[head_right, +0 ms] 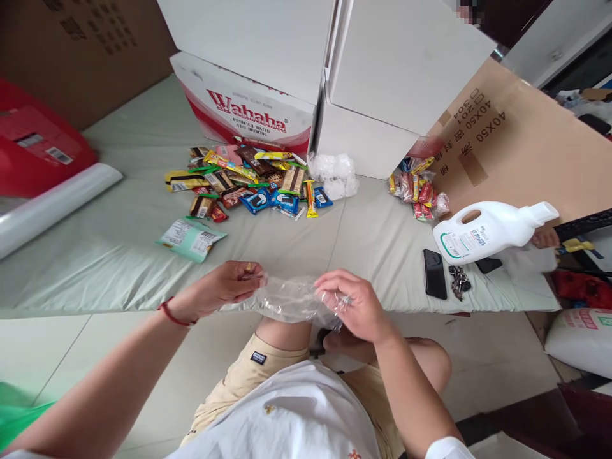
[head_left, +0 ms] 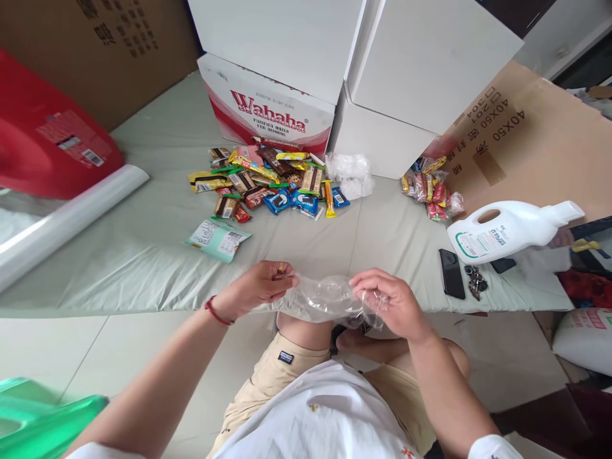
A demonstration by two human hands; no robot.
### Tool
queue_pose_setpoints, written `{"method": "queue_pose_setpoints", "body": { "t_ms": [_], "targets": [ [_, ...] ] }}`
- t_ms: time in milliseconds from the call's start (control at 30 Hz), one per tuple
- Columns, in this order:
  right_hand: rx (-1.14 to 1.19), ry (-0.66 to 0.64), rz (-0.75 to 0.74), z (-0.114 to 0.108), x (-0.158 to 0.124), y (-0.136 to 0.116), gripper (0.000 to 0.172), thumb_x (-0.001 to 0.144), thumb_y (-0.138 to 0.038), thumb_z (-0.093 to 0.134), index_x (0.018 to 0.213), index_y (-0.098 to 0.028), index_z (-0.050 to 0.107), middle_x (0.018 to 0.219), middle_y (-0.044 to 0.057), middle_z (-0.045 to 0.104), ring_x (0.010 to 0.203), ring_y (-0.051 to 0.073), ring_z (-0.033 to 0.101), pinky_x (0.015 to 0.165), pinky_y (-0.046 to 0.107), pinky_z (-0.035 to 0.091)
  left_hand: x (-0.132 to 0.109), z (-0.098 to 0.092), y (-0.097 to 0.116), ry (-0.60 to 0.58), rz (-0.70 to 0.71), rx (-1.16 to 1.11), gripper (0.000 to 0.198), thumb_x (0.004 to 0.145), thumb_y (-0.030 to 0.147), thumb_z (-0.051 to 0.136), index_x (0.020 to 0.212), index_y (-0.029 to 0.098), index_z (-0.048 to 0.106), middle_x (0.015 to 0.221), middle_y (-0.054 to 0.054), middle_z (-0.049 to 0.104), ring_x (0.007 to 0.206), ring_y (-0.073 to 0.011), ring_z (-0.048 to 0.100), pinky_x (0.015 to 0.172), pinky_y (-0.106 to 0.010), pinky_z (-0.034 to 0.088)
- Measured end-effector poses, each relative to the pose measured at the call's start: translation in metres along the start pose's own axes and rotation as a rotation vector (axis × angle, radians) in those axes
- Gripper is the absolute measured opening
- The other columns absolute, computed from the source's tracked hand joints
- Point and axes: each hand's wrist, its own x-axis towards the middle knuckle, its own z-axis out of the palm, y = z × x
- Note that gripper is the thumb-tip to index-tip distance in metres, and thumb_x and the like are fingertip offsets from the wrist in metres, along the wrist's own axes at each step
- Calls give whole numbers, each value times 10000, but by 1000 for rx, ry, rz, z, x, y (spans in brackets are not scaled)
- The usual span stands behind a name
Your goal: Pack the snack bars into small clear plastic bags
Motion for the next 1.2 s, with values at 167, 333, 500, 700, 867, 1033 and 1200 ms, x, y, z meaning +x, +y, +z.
{"method": "queue_pose_setpoints", "body": {
  "t_ms": [167,333,500,700,867,1033,1200],
  "targets": [
    [448,58,416,-5,52,28,415,787,-586,778,759,-187,666,693,10,664,511,104,548,432,211,420,10,-47,3,60,-3,163,290,520,346,890,654,202,677,542,10,548,450,-129,434,410,-244,320],
    [467,271,610,19,99,78,504,595,-596,869,673,-192,579,548,-39,585,437,72,464,366,178,304,30,-50,2,688,224,488,210,641,214,752,817,217,637,801,-52,609,754,-251,586,723,-383,500],
    [491,367,607,36,112,96,462,630,-569,839,685,-201,564,568,-40,583,442,76,461,384,204,316,6,24,-4,978,743,703,120,920,214,516,945,207,633,991,-111,656,999,-267,611,916,-419,489],
    [446,476,564,32,116,110,446,669,-584,800,715,-208,564,583,-42,581,454,78,468,398,204,314,36,57,-32,601,524,1080,363,987,344,490,1229,145,672,1355,-207,636,1302,-359,548,1103,-529,389],
    [169,513,515,2,121,126,393,782,-583,677,711,-212,570,549,-53,546,428,81,425,408,229,292,60,31,-40,483,432,1191,637,992,508,474,1515,144,485,1633,-219,383,1542,-364,300,1250,-631,93],
    [89,503,524,-31,133,140,355,815,-518,714,713,-202,589,512,-64,514,429,66,392,438,213,302,65,16,-37,363,440,1284,896,928,705,466,1597,118,358,1690,-216,248,1576,-377,217,1236,-672,-63],
    [156,368,639,-44,127,134,407,817,-573,737,949,-206,621,684,15,673,530,131,586,464,227,449,68,15,-36,385,393,1363,915,945,754,332,1619,135,320,1706,-180,217,1592,-364,170,1248,-652,-53]
  ]
}}
